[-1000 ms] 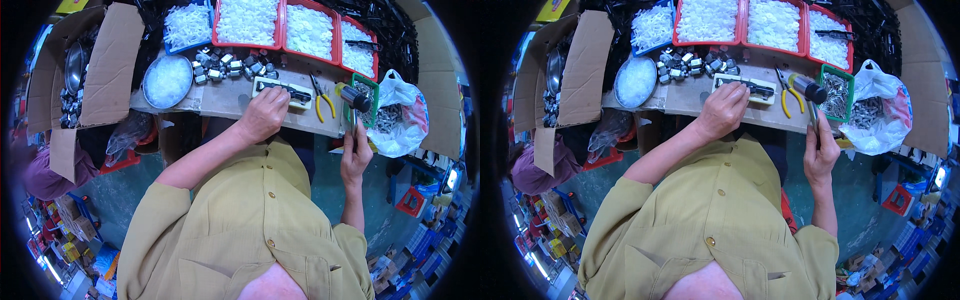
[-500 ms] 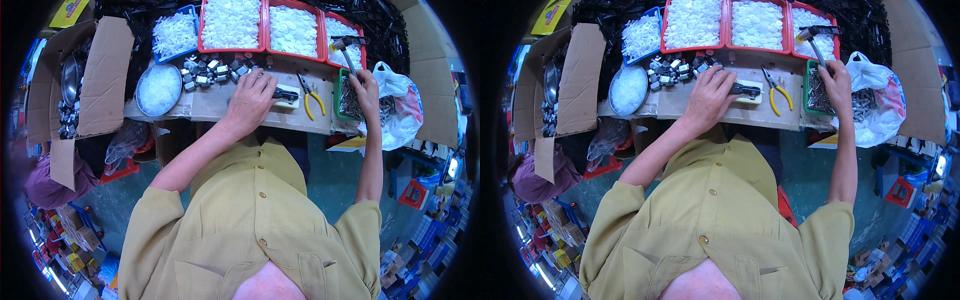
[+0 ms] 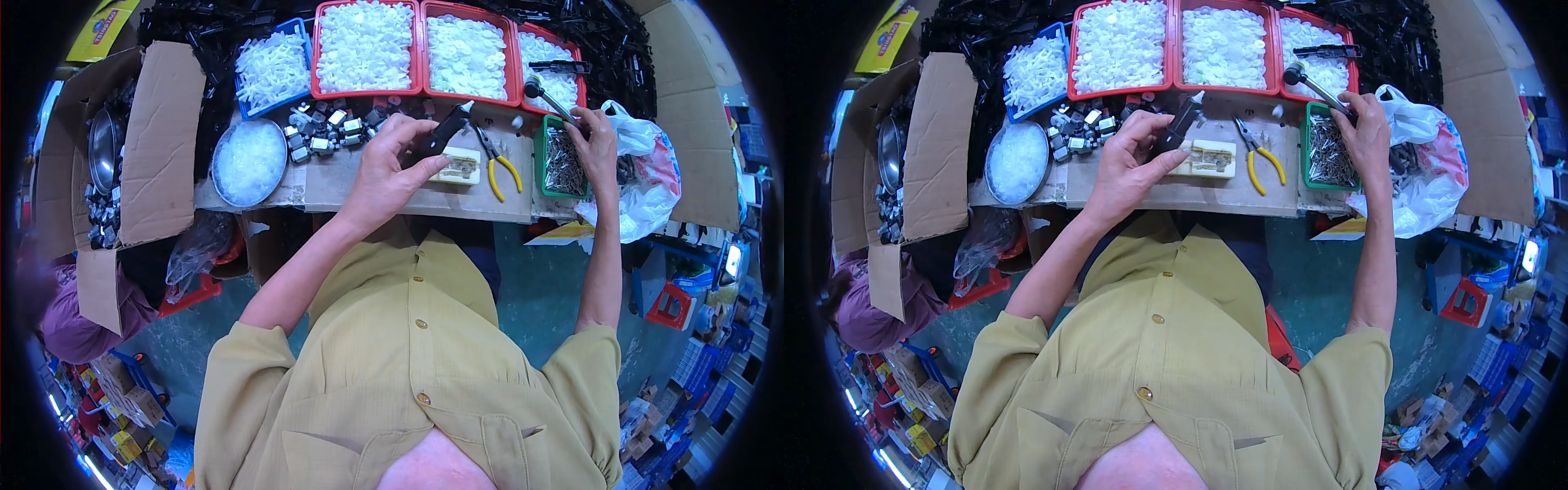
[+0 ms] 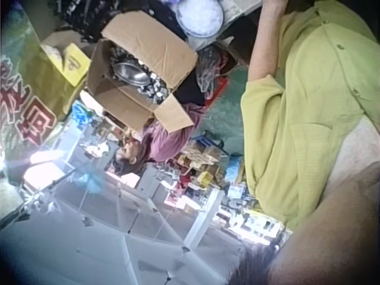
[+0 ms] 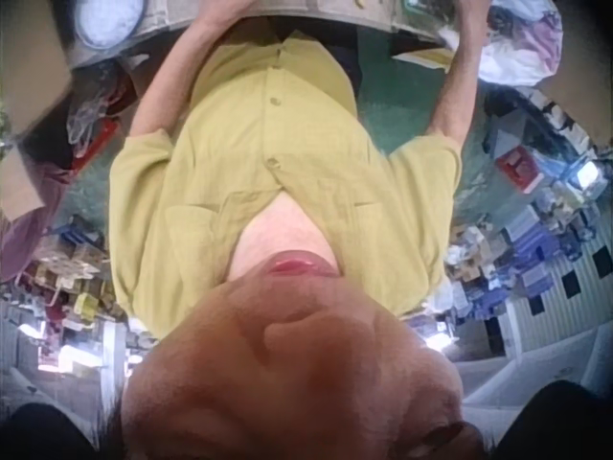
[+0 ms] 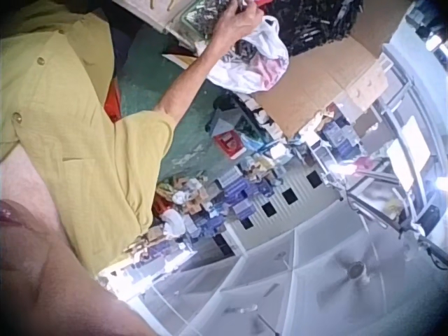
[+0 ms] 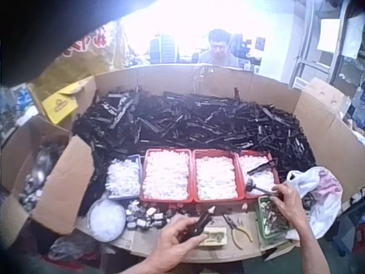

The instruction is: The person assembles small lock mechanisms at a workbench. They pick up metal pins and lock bodies, insert the pins into the lock cylinders, and use pliers to secure the components. The person repeatedly handles individual lock units, placing finished assemblies into a tray.

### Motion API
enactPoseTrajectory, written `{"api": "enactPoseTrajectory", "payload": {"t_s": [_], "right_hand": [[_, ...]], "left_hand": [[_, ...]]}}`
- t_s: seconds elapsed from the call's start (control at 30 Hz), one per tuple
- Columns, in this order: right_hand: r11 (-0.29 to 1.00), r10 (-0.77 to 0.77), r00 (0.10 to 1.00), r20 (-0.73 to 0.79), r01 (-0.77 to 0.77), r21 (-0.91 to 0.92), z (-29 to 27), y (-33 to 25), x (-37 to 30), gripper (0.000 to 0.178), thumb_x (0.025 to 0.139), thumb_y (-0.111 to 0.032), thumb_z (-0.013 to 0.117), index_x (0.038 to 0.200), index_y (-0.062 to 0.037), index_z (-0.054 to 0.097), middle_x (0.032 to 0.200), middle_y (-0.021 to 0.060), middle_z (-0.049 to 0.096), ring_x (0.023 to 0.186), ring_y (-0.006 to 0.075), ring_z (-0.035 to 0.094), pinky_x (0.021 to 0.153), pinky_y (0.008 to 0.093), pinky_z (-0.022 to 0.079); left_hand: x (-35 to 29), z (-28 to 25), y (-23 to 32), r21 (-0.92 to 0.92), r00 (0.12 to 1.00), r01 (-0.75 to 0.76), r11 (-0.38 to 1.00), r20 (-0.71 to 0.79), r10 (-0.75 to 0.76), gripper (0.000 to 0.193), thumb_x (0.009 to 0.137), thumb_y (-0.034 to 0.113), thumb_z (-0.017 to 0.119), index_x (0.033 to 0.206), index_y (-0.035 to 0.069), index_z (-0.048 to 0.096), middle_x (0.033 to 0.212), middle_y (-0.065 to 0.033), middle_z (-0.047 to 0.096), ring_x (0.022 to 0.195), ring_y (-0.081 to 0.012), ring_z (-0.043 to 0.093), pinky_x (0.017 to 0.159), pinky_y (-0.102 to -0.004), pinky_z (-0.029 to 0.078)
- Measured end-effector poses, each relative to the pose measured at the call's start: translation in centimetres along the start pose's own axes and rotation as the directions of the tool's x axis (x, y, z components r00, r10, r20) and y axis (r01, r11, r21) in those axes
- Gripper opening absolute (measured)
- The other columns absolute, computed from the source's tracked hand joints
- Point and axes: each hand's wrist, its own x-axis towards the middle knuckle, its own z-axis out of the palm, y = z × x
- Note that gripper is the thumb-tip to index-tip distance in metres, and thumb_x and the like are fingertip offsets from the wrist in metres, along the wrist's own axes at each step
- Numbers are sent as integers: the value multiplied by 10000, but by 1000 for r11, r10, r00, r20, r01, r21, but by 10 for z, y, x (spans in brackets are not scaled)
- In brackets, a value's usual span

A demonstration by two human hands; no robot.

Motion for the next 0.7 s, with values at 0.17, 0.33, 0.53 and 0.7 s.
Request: {"api": "enactPoseTrajectory", "payload": {"t_s": [0.17,0.33,0.53,0.7], "right_hand": [[995,-73,991,-114,65,-74,-3,-6,-8,270,852,-90,728,1104,-9,674,982,145,637,897,318,647,783,416,506],[959,-281,945,-169,273,-74,-12,-54,-41,224,835,-64,725,1039,0,661,1002,163,633,924,339,635,792,432,508],[964,-251,950,185,263,-42,33,-106,-96,193,818,-60,710,947,32,600,1069,201,579,1015,346,583,823,438,495],[978,-192,950,246,206,-34,36,-116,-89,219,761,-70,710,927,26,602,1048,194,554,984,346,556,778,461,480]], "left_hand": [[-4,-2,13,-269,962,271,924,104,-252,350,925,71,701,1198,33,485,1005,-23,559,835,-72,578,736,-230,507],[-6,-1,8,-242,972,236,941,71,-225,302,952,59,654,1193,46,472,977,-10,566,748,-68,566,680,-228,498],[-5,7,13,-68,980,197,978,55,-193,253,1016,159,587,1213,11,529,862,5,544,702,-49,521,635,-212,445],[-8,4,17,-73,977,207,976,68,-202,261,1047,227,541,1147,-10,587,796,8,542,680,-51,491,622,-216,431]]}}
